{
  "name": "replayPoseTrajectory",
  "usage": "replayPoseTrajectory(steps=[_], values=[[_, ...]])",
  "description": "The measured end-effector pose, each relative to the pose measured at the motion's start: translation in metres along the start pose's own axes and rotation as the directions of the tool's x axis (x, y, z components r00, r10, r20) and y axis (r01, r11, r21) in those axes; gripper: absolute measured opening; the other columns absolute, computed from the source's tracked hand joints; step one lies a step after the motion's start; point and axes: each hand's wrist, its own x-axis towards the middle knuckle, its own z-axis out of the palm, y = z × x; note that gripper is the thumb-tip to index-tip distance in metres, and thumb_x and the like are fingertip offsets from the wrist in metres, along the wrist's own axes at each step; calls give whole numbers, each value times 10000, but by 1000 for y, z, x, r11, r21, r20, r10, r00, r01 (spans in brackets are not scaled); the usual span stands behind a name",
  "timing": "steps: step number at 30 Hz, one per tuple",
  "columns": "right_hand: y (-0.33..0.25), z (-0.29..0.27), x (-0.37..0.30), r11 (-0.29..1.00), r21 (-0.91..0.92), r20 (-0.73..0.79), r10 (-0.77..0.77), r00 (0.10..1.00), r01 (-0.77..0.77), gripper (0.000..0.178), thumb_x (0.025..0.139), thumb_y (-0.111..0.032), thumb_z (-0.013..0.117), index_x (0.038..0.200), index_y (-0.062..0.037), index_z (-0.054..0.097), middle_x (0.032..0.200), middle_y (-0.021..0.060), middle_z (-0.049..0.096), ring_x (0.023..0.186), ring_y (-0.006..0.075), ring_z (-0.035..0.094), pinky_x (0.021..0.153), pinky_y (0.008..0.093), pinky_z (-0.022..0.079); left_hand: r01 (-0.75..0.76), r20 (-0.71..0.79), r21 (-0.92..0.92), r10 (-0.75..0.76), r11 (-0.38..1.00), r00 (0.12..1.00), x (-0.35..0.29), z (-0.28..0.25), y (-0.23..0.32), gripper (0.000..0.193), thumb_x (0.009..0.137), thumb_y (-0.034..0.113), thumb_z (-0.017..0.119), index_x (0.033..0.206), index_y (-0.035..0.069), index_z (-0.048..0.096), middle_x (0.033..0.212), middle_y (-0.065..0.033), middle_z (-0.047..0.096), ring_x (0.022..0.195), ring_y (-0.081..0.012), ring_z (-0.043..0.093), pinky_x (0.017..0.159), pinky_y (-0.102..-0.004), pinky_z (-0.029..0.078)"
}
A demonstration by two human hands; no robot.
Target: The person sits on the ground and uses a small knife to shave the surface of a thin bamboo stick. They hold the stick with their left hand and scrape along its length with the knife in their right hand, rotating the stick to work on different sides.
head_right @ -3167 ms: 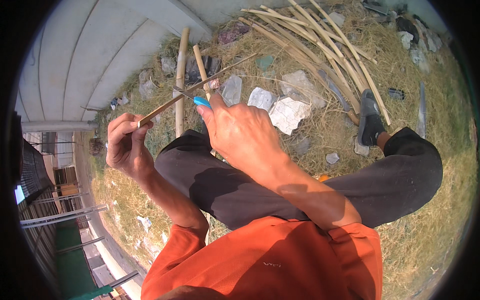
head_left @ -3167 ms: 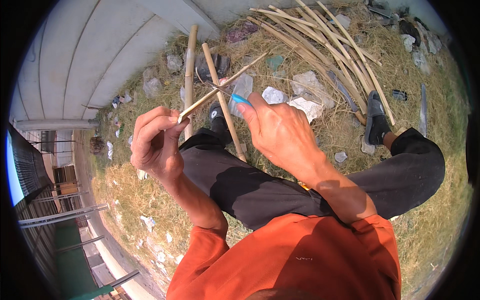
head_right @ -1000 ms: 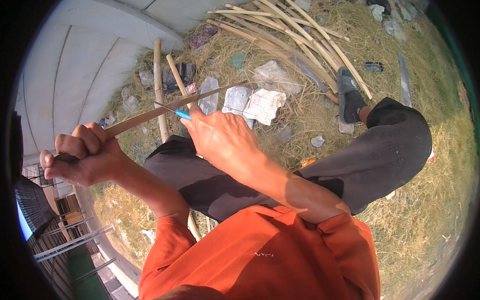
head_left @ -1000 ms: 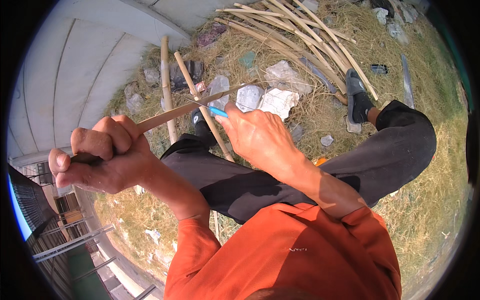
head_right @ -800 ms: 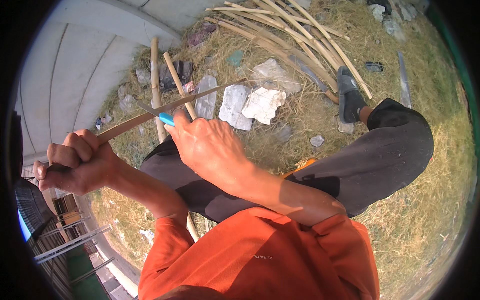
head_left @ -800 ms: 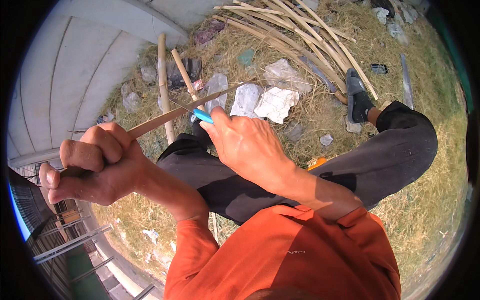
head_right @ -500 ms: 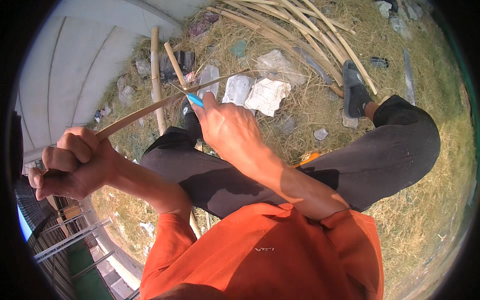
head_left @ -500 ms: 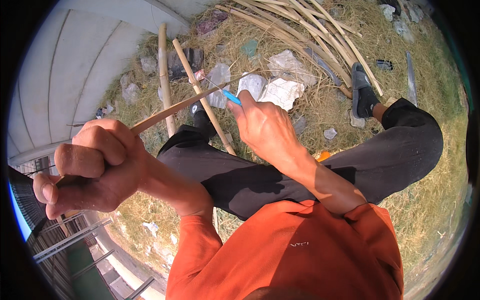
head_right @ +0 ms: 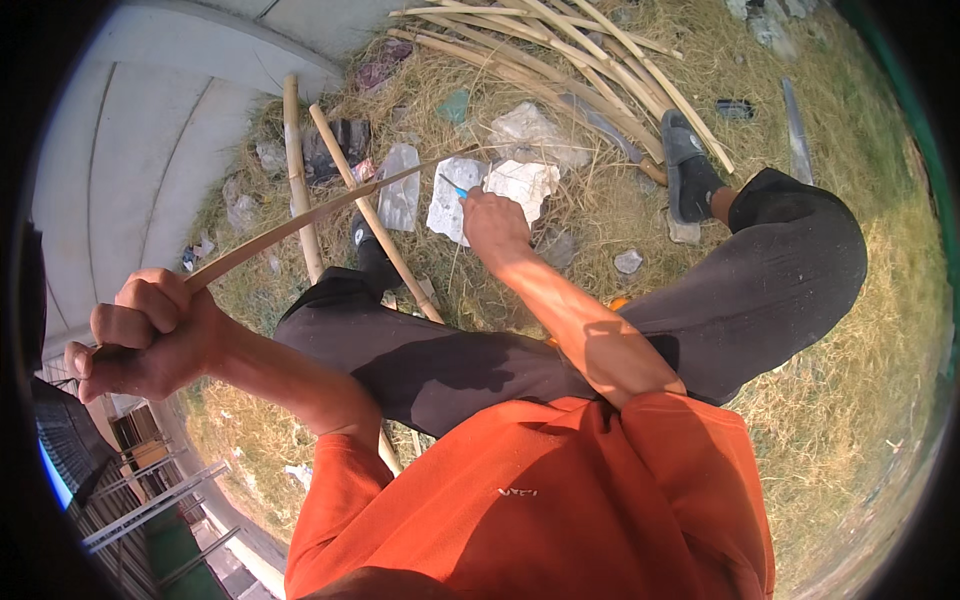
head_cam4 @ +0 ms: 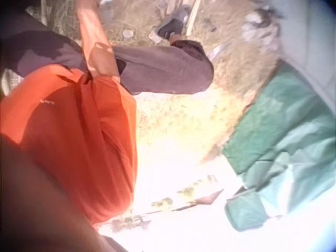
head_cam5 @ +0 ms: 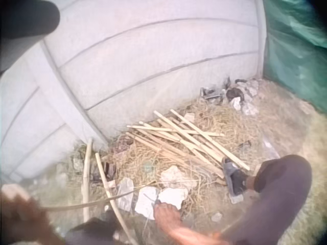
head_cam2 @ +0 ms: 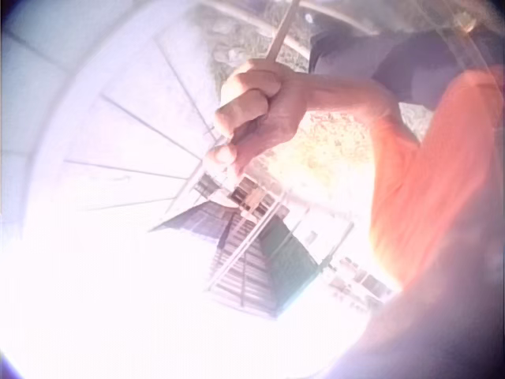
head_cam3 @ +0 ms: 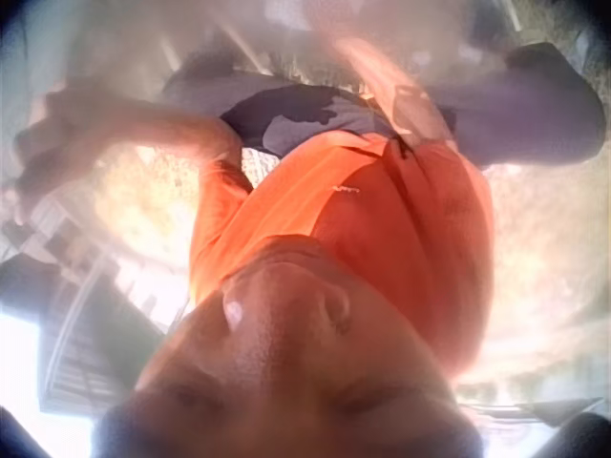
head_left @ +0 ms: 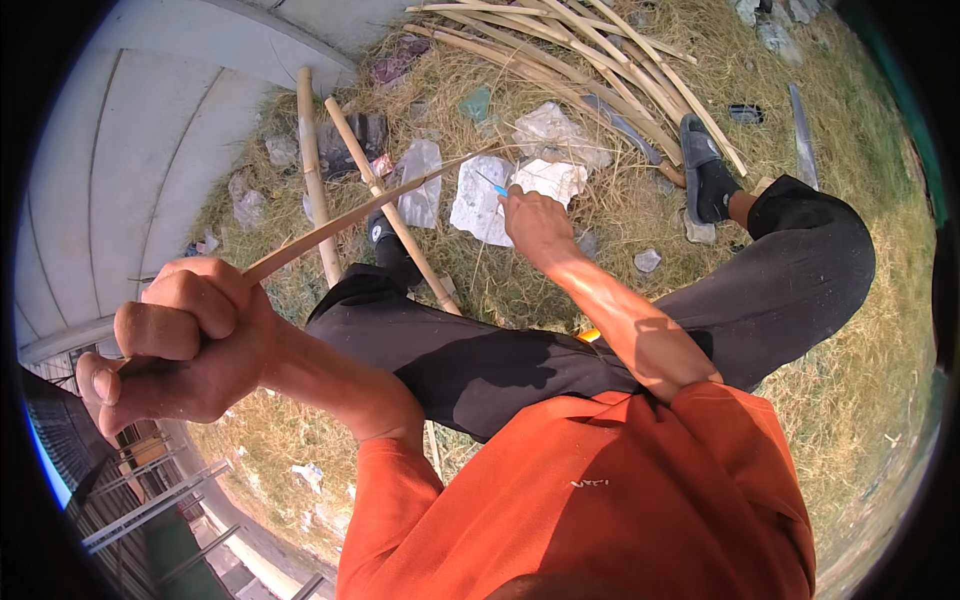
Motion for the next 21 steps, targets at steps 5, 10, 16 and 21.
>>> replayPoseTrajectory(steps=[5,10,16,21], values=[[25,-19,-31,904,144,161,380,911,-402,387,1002,-306,386,1063,14,595,849,252,667,832,424,654,774,493,506,-8,-61,29,9,1000,998,-6,-31,6,422,972,527,388,1142,186,569,536,35,224,368,-66,170,307,-236,167],[-19,-53,-35,776,629,-32,82,996,-43,347,1005,-304,391,1079,13,514,711,260,603,734,462,593,657,528,432,57,-196,107,-35,993,980,-2,-14,-19,547,911,646,370,1107,186,592,505,29,261,363,-87,209,330,-266,167],[-110,-131,-44,583,785,-66,-259,964,210,321,1005,-295,420,958,7,519,597,227,534,610,449,557,542,478,405,35,2,-123,-35,992,999,-4,-11,-12,556,904,677,374,775,135,369,442,13,267,307,-91,232,291,-240,210],[-108,-120,-44,787,610,82,-185,979,97,343,1010,-301,406,940,12,528,594,248,532,619,467,556,574,522,425,40,165,-219,-4,975,986,-4,-11,-22,554,920,649,382,768,116,384,437,6,314,291,-87,270,293,-216,234]])
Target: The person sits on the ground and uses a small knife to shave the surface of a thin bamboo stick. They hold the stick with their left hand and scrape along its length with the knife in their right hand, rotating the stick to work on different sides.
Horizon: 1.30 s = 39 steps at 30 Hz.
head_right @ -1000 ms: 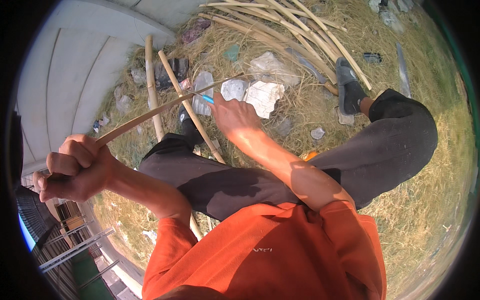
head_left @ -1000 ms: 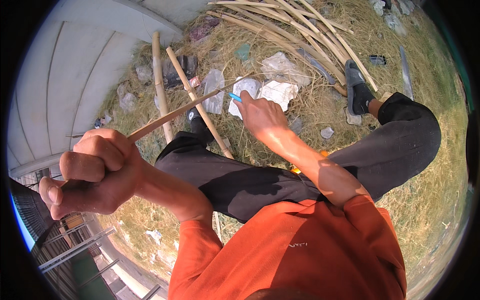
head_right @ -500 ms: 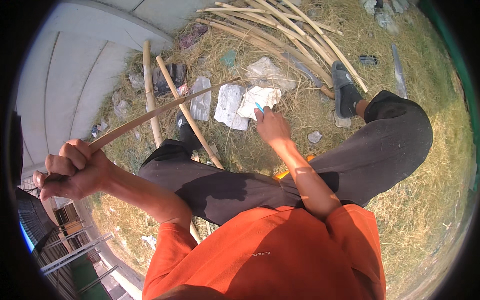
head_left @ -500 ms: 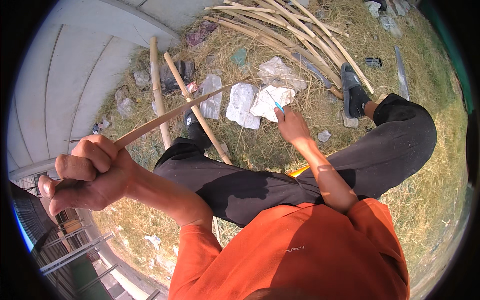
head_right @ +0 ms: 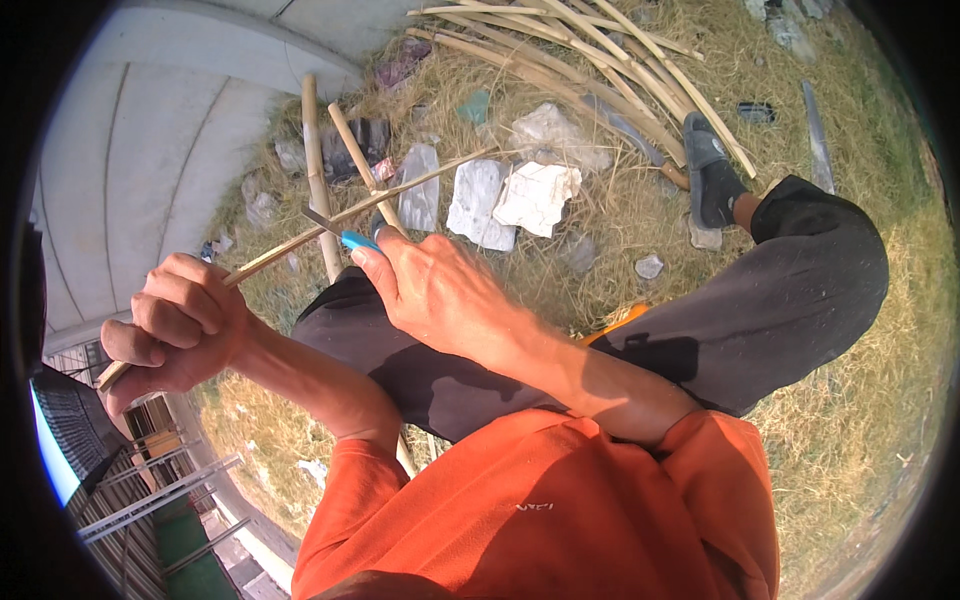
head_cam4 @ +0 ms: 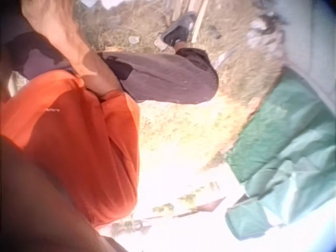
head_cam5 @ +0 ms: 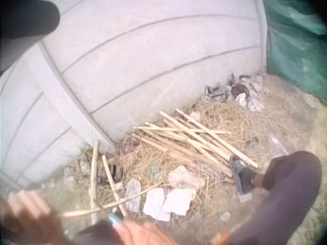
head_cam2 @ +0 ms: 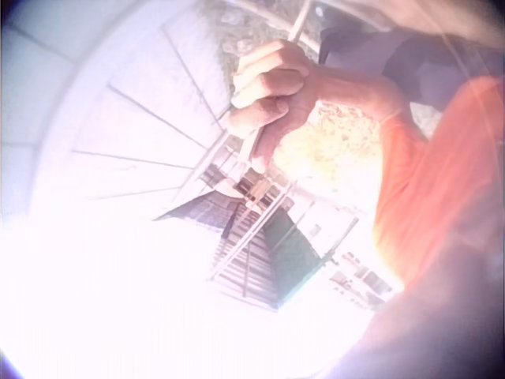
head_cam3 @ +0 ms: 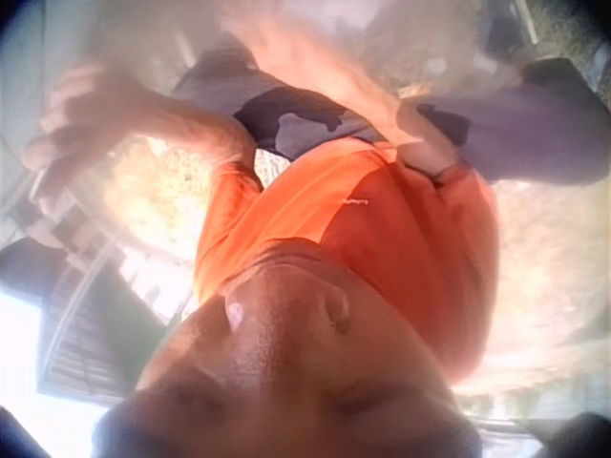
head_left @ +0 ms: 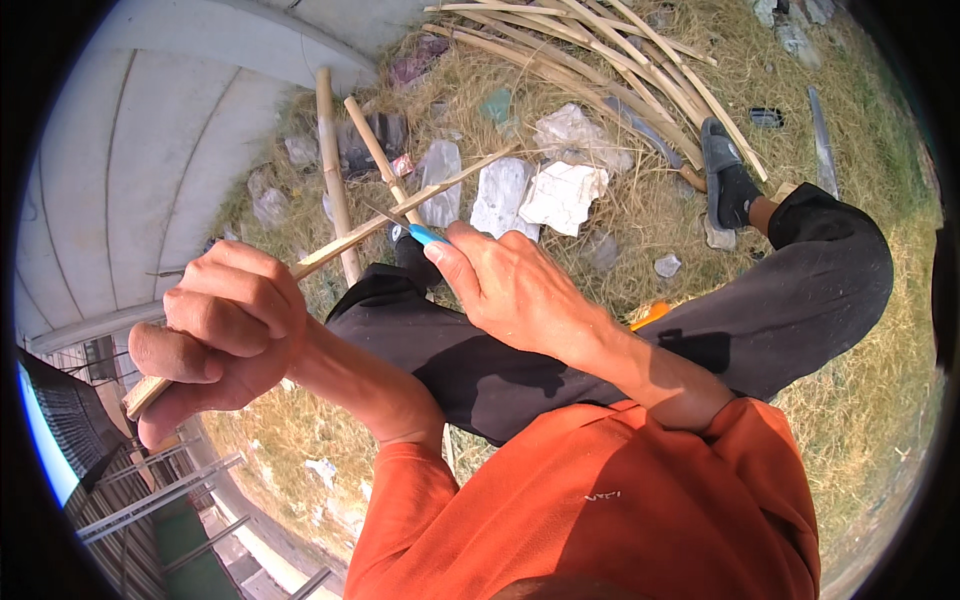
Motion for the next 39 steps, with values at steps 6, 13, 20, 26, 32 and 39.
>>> replayPoseTrajectory(steps=[6,13,20,26,32,39], values=[[9,1,-8,996,91,-52,27,998,-22,335,999,-306,442,884,-3,528,569,224,533,586,451,558,531,501,411,19,12,19,-19,1000,1000,-1,0,7,544,929,632,385,772,111,404,441,12,322,289,-83,269,287,-216,228],[55,19,3,967,-223,-252,-182,951,126,323,991,-281,464,842,1,518,554,221,500,581,449,542,519,486,395,46,96,-14,-45,999,994,3,1,13,517,939,601,406,787,108,434,430,14,339,283,-83,297,280,-215,225],[13,4,-4,1000,19,-32,-17,999,18,324,987,-299,470,872,-10,559,596,230,540,624,453,564,549,513,425,80,147,-47,-72,996,987,2,4,6,500,950,575,419,777,106,432,417,15,357,278,-80,312,275,-208,227],[25,-3,1,998,-50,-152,-49,987,42,309,986,-293,482,877,-11,543,569,212,549,568,431,562,502,466,426,37,79,8,-37,999,996,0,1,14,533,944,607,391,773,103,429,418,14,344,277,-75,302,279,-211,212],[35,21,1,992,-121,-186,-59,981,36,316,985,-293,483,866,-4,536,556,206,522,552,448,539,514,484,417,38,49,-4,-37,999,998,1,0,9,534,937,621,383,771,116,424,428,16,341,282,-77,300,278,-209,228],[28,17,-3,997,-9,-162,-83,983,83,294,992,-269,465,864,-15,537,558,200,506,566,453,532,525,512,426,37,60,33,-39,999,997,0,0,13,547,932,641,357,780,120,420,443,14,334,289,-77,286,273,-216,230]])
